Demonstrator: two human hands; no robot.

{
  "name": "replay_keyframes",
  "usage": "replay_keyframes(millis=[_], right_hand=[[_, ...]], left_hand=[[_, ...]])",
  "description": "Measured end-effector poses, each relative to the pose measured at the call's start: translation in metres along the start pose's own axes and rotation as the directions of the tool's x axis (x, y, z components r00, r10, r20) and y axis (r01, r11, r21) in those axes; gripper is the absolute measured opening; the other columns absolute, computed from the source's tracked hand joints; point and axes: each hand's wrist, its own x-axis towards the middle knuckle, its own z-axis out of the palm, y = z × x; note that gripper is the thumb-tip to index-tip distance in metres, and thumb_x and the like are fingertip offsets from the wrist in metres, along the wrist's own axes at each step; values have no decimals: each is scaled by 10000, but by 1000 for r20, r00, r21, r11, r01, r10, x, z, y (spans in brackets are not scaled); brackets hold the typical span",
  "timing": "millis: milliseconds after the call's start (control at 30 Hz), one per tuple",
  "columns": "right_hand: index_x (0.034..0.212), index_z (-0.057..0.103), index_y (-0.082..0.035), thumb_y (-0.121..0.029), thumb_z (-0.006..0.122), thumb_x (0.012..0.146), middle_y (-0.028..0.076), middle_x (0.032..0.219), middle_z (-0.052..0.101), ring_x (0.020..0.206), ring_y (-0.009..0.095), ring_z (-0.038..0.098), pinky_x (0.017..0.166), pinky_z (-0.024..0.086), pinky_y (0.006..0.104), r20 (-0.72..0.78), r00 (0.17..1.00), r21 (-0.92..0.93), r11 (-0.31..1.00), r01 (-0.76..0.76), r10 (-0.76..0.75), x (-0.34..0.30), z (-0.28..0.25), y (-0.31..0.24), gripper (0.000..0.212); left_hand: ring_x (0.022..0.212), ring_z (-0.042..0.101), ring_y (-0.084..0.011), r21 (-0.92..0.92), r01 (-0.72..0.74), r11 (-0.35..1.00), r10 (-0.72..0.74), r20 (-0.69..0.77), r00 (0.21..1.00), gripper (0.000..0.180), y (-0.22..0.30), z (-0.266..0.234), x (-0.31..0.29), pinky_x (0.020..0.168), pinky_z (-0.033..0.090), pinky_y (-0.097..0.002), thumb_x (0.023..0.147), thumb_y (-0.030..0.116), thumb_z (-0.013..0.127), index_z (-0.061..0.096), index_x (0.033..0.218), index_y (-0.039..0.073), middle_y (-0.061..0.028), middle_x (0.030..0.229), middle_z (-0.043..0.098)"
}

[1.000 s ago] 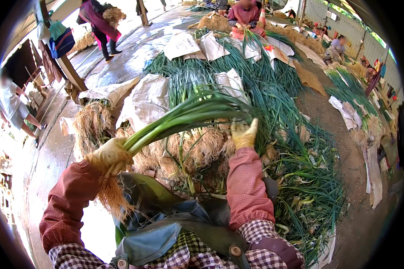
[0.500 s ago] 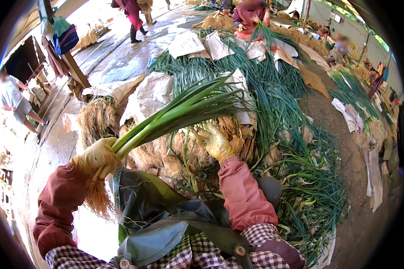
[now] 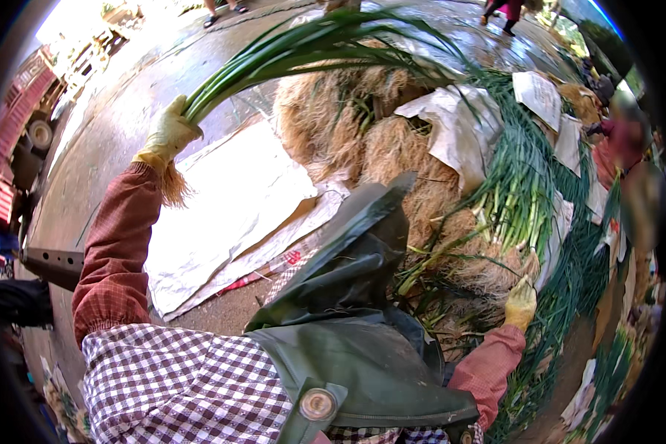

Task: The person sorts and cleans green onions by hand, removing dry outer layers and roots while seated on the floor of an agricultural processing area.

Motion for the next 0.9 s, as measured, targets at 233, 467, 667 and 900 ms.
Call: replay_keyframes(millis=[233,467,667,900], right_hand=[[1265,432,-48,-215,368,935,54,1289,462,1084,197,514,838,464,320,-466,813,296,927,-228,349,-38,79,-30,375],[1275,424,-60,-224,369,942,49,1289,460,1115,178,489,869,441,287,-495,816,72,950,-302,297,-23,125,-77,376],[1273,430,-57,-269,338,955,88,1303,442,1153,189,449,938,358,288,-399,868,-235,882,-408,295,-20,97,-145,393],[1263,435,-65,-322,405,918,88,1253,495,1122,212,488,906,392,314,-808,552,-433,428,-793,206,-79,20,-172,431]], left_hand=[[465,546,-208,-233,813,534,-812,129,570,355,-104,96,-118,388,436,-334,673,89,678,478,951,-7,-119,662,555],[441,560,-236,-121,992,44,-966,249,74,216,-148,196,-201,407,441,-368,651,150,699,596,734,-20,-122,565,566],[774,615,-290,-259,964,67,-972,203,122,598,-155,238,-213,670,486,-368,600,183,751,477,1085,-33,-199,862,611],[887,600,-266,35,979,200,-935,304,180,478,-215,237,-271,784,463,-333,657,212,715,566,1062,7,-147,949,632]])
